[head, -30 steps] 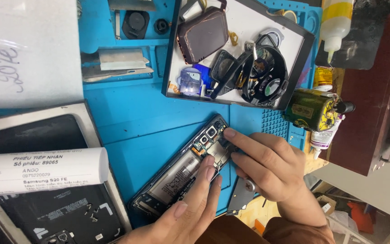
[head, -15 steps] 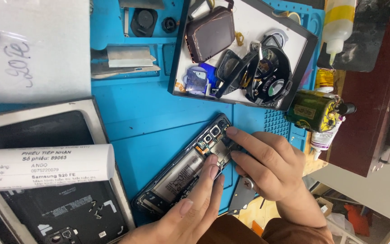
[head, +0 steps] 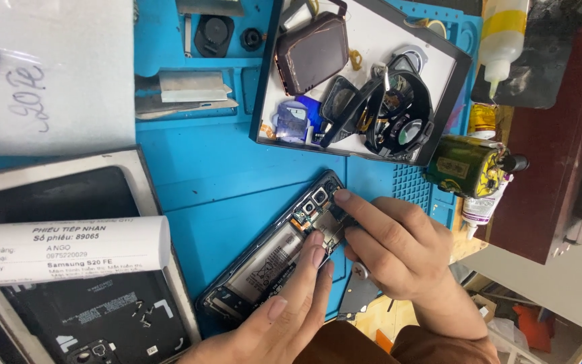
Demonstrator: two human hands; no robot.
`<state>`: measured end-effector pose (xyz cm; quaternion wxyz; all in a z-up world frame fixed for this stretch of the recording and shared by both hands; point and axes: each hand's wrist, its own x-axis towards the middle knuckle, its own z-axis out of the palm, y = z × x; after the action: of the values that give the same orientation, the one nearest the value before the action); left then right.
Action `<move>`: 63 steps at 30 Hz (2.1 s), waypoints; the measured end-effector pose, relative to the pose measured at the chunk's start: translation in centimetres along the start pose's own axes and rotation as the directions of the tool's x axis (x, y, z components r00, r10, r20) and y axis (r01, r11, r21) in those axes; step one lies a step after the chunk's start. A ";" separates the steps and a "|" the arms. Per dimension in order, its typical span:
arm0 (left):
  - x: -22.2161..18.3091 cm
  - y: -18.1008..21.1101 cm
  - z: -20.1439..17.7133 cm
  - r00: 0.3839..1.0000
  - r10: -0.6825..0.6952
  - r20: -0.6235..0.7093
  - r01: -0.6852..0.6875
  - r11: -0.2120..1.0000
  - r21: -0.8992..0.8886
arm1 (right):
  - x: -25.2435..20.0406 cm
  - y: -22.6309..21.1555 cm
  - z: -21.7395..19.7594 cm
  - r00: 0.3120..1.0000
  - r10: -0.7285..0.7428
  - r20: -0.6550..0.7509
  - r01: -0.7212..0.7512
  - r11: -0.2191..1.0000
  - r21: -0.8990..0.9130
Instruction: Disassembling and repairing internal components of a smartphone on a repair mat using various tools.
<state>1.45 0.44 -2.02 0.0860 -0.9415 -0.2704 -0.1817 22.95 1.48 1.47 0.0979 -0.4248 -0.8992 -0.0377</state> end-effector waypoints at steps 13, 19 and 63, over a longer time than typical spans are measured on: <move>-0.1 -0.5 -0.3 1.000 0.026 -0.003 -0.026 0.999 0.032 | -0.8 0.0 -0.1 0.972 0.231 -0.049 -0.202 0.921 0.333; 0.0 -0.6 -0.8 0.999 0.020 0.033 -0.021 1.000 0.011 | -0.5 0.4 0.1 0.943 0.325 -0.068 -0.276 0.882 0.382; 4.7 7.5 -7.3 0.762 -0.641 0.092 0.600 0.753 0.270 | -5.3 -5.8 -6.8 0.731 0.675 0.097 -0.663 0.669 0.336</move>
<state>7.05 -5.48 6.01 0.1017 -0.7940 -0.5936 -0.0830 22.77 -7.27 7.12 0.1945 -0.6993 -0.6707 0.1527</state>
